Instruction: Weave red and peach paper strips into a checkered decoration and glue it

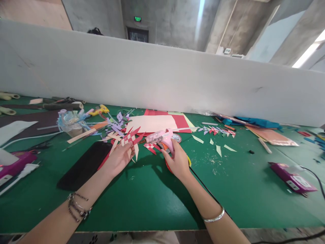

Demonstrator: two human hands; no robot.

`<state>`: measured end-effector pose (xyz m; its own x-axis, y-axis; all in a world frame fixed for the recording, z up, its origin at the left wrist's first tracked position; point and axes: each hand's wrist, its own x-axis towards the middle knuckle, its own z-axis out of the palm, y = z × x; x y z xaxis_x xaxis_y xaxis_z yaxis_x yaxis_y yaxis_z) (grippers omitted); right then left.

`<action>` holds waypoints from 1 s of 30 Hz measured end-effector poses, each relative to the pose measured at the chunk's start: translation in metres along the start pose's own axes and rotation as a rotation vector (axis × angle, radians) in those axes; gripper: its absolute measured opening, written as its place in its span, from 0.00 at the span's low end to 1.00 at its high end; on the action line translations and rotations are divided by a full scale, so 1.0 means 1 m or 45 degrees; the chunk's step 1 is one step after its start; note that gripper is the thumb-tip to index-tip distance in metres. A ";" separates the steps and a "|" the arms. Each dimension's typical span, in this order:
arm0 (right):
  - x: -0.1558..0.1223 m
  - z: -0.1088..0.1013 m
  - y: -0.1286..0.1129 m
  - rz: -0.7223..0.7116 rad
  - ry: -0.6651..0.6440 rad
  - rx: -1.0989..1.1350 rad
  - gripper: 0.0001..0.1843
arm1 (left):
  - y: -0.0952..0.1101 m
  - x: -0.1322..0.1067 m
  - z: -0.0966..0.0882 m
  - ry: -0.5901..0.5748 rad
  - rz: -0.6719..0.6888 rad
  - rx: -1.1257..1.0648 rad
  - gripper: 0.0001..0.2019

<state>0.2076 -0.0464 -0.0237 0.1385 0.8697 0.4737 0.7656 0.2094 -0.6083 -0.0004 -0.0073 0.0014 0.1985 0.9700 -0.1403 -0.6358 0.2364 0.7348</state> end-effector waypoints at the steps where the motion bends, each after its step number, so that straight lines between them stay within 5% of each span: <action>1: 0.000 0.000 0.000 0.001 -0.002 0.001 0.28 | 0.000 0.000 0.001 0.026 -0.015 -0.003 0.08; 30: 0.000 -0.002 -0.001 -0.036 0.002 -0.046 0.27 | 0.003 -0.002 0.004 0.008 -0.028 -0.005 0.10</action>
<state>0.2084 -0.0474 -0.0218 0.1178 0.8630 0.4914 0.7914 0.2173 -0.5713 0.0000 -0.0087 0.0066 0.2083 0.9648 -0.1606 -0.6339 0.2582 0.7290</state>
